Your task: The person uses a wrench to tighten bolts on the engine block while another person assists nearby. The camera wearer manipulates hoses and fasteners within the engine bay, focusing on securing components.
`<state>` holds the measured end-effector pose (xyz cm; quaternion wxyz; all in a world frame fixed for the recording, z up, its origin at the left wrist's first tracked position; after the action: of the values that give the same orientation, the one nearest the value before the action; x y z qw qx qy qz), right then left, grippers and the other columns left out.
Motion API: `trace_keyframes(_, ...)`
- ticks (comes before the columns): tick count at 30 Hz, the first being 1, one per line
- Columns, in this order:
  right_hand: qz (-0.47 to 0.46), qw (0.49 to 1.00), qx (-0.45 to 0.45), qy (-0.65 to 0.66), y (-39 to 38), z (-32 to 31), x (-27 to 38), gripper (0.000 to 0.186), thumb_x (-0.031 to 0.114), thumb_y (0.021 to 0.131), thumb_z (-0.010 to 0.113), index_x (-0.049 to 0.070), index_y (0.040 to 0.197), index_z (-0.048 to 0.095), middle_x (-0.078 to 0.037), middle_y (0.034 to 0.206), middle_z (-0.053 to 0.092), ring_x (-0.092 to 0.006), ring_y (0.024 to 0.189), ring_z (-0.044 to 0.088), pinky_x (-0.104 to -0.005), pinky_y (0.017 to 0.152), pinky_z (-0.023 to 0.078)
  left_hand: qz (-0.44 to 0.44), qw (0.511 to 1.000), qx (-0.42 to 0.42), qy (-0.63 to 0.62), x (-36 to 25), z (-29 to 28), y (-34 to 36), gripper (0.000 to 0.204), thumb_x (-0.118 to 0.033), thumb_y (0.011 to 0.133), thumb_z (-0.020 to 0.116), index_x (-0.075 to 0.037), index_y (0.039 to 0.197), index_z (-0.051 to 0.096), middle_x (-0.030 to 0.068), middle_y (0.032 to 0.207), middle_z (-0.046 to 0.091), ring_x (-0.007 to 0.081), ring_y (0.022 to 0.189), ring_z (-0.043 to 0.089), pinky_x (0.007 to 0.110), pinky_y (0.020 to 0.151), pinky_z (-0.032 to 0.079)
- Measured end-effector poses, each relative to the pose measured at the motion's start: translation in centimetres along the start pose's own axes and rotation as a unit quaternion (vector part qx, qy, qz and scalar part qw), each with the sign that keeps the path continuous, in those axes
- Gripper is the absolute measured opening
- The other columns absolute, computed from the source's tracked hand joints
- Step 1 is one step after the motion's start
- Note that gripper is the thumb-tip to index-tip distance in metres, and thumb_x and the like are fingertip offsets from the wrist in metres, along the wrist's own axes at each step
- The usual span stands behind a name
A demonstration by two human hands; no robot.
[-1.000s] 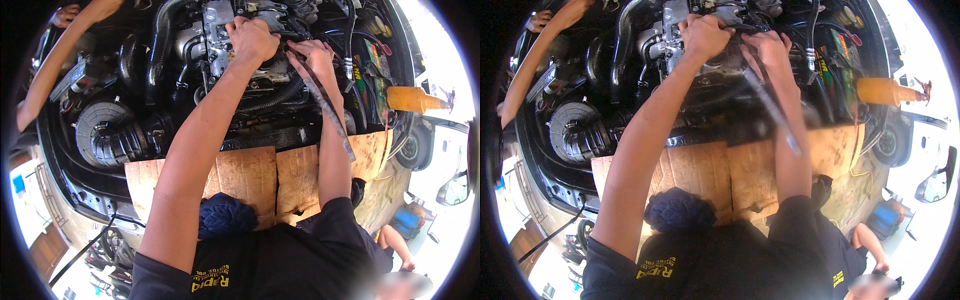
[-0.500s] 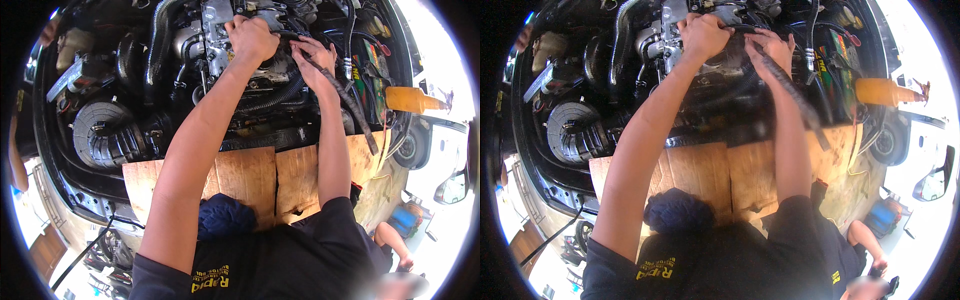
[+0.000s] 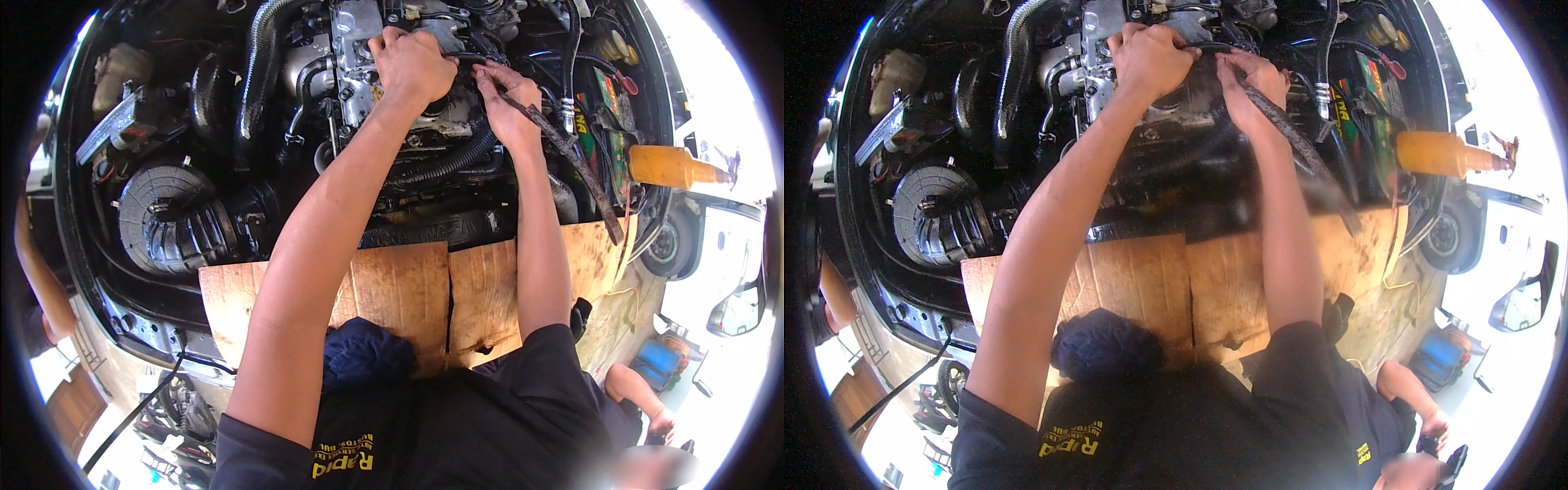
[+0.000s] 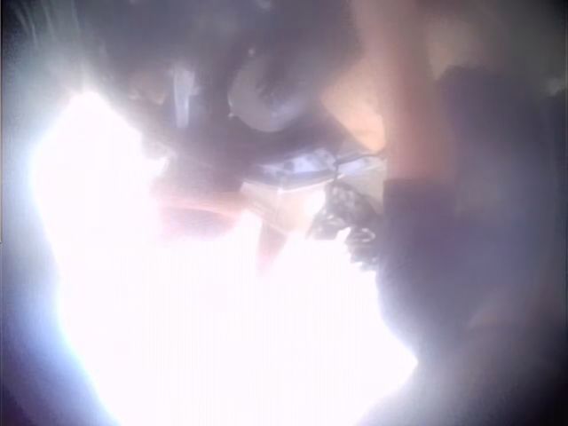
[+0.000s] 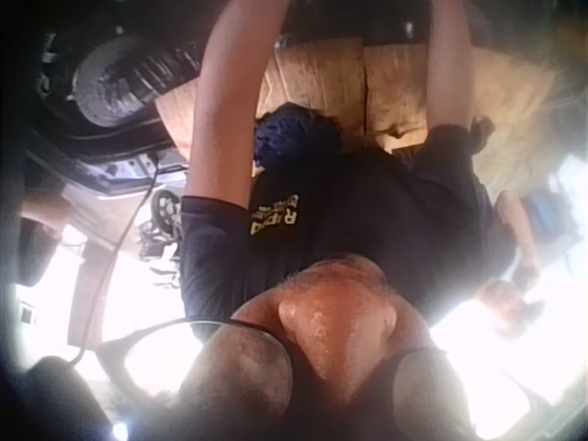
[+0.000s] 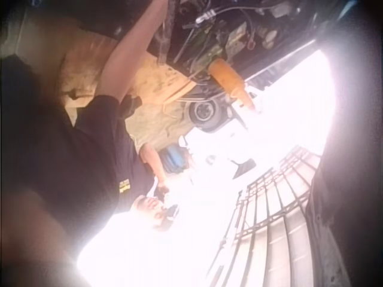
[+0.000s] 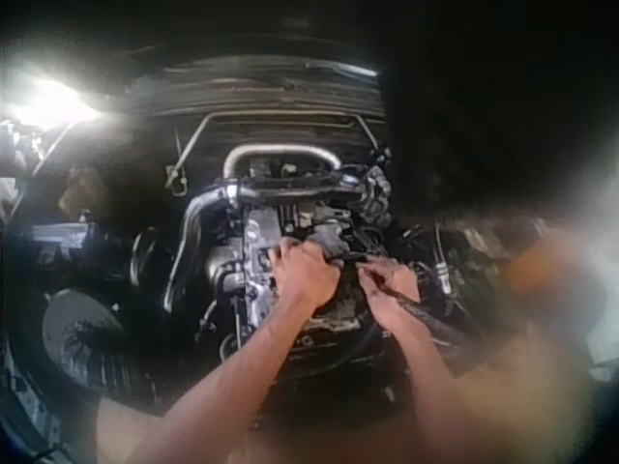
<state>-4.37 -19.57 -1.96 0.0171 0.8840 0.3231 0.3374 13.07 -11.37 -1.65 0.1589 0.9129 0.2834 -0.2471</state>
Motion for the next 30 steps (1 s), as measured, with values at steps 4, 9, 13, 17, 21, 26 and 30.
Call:
trace_keyframes(4,0.004,0.999,-0.021,0.026,0.4,0.1,-0.9,0.026,0.033,0.099,0.072,0.02,0.116,0.086,-0.008,0.137,0.076,-0.0331,0.13,0.069,-0.0617,0.125,0.032,0.0,1.0,0.009,-0.008,-0.5,0.0,-0.1,0.052,-0.048,0.09,0.078,-0.002,0.114,0.083,0.0193,0.124,0.078,0.0333,0.14,0.053,0.046,0.118,0.031)
trace_keyframes(9,-0.032,0.999,-0.03,0.008,0.1,0.0,-1.0,0.024,0.03,0.098,0.073,0.018,0.114,0.086,-0.011,0.139,0.075,-0.0351,0.129,0.07,-0.0636,0.124,0.033,0.006,1.0,0.005,-0.011,-0.3,0.0,0.0,0.051,-0.048,0.089,0.079,-0.003,0.112,0.083,0.0186,0.124,0.078,0.0331,0.139,0.054,0.046,0.117,0.032)
trace_keyframes(13,-0.028,0.999,-0.033,0.011,0.6,0.6,-1.7,0.023,0.03,0.097,0.073,0.018,0.113,0.086,-0.01,0.143,0.073,-0.0353,0.131,0.069,-0.0641,0.126,0.03,0.003,1.0,0.009,-0.009,-0.4,0.1,0.0,0.051,-0.049,0.089,0.079,-0.003,0.111,0.084,0.0183,0.124,0.078,0.033,0.138,0.055,0.046,0.117,0.032)
trace_keyframes(17,-0.023,0.999,-0.021,-0.008,0.2,0.0,-0.3,0.023,0.023,0.098,0.072,0.012,0.115,0.084,-0.015,0.139,0.073,-0.0342,0.136,0.066,-0.0572,0.122,0.037,0.009,1.0,-0.008,-0.003,0.0,0.2,-0.1,0.052,-0.049,0.088,0.079,-0.004,0.112,0.084,0.0182,0.123,0.078,0.0331,0.139,0.054,0.046,0.117,0.031)
trace_keyframes(21,-0.044,0.998,-0.034,-0.011,0.7,0.4,0.7,0.022,0.01,0.1,0.069,-0.001,0.114,0.082,-0.022,0.124,0.079,-0.0312,0.143,0.063,-0.0391,0.113,0.052,0.003,1.0,0.0,-0.003,-0.3,0.1,0.0,0.051,-0.049,0.088,0.079,-0.004,0.112,0.084,0.0183,0.123,0.078,0.0333,0.139,0.054,0.046,0.117,0.032)
trace_keyframes(26,-0.028,1.0,-0.01,-0.009,0.5,0.3,-1.4,0.026,0.029,0.098,0.073,0.019,0.118,0.085,-0.013,0.148,0.069,-0.0356,0.134,0.068,-0.065,0.122,0.035,0.005,1.0,-0.011,-0.011,-0.2,0.1,-0.1,0.049,-0.049,0.089,0.079,-0.005,0.11,0.085,0.0181,0.123,0.078,0.0333,0.138,0.055,0.046,0.117,0.032)
trace_keyframes(30,-0.029,0.999,-0.011,0.044,0.3,0.4,-1.8,0.027,0.031,0.099,0.073,0.018,0.118,0.085,-0.013,0.149,0.069,-0.0348,0.136,0.067,-0.0662,0.125,0.03,0.003,1.0,0.016,-0.006,-0.4,0.0,0.0,0.048,-0.049,0.089,0.079,-0.006,0.109,0.085,0.018,0.123,0.078,0.0326,0.139,0.054,0.046,0.118,0.032)
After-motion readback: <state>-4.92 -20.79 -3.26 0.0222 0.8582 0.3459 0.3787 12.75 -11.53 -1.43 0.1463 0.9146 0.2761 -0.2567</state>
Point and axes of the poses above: each hand's wrist, its own y-axis towards the middle knuckle, its own z-axis out of the palm, x = y × z, the point moved 3 cm from there along y, towards the middle knuckle
